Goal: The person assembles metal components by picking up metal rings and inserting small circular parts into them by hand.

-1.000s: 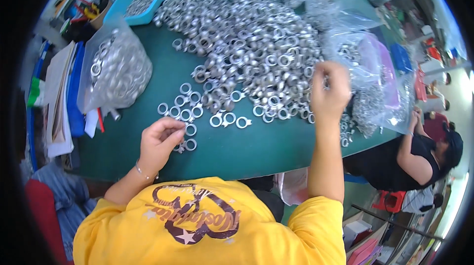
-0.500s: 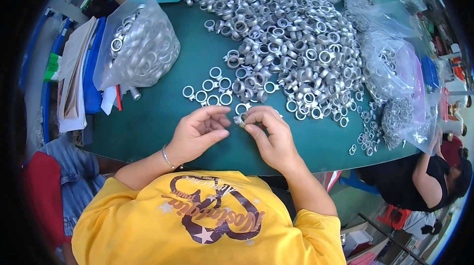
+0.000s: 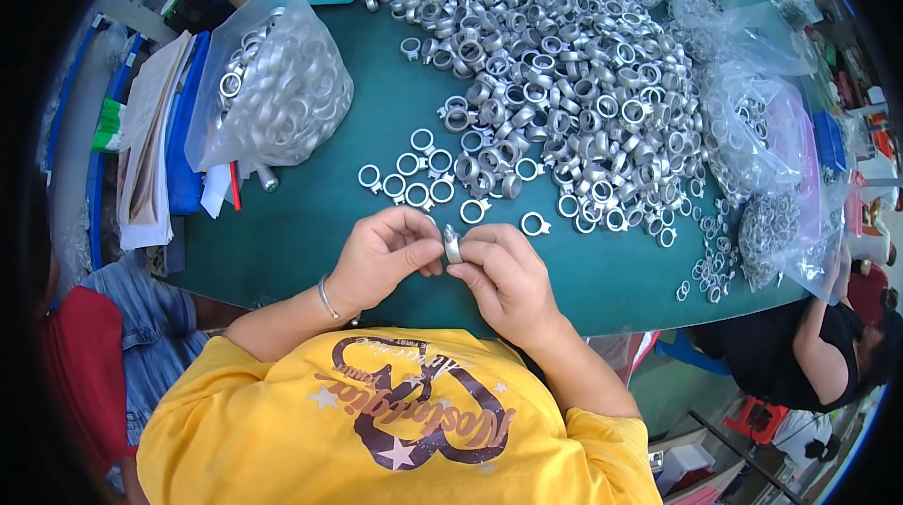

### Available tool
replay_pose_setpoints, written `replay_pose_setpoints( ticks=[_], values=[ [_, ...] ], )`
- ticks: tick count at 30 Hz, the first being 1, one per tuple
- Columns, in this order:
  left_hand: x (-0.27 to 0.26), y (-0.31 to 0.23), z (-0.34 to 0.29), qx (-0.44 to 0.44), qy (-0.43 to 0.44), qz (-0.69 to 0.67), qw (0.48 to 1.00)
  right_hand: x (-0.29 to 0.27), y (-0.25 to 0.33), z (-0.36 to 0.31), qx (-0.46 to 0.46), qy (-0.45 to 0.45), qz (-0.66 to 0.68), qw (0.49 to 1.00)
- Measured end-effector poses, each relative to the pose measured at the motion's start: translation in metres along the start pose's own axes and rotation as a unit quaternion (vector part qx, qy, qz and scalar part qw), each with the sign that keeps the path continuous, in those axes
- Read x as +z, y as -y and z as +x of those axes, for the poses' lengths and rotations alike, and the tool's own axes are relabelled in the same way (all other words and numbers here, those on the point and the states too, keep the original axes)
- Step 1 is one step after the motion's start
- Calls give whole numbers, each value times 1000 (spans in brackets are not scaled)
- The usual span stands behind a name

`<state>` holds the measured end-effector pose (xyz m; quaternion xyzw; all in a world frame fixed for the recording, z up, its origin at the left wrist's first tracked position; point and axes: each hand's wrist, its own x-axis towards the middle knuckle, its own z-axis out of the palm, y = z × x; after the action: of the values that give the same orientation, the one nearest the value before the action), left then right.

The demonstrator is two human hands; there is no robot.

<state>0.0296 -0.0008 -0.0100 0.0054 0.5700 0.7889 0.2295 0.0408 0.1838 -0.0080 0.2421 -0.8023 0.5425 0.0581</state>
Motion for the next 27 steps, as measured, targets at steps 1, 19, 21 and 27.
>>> replay_pose_setpoints(
  ticks=[1,19,21,27],
  values=[
    [1,-1,-1,-8,18,2,1000,1,1,-1,-10,-15,-38,999],
    [2,2,-2,122,38,166,978,0,-9,1,265,15,421,867],
    [3,1,-3,134,10,143,981,4,-11,2,228,-18,465,855],
    [-1,-7,0,-60,31,-2,998,4,-5,0,158,-102,472,861]
  ],
)
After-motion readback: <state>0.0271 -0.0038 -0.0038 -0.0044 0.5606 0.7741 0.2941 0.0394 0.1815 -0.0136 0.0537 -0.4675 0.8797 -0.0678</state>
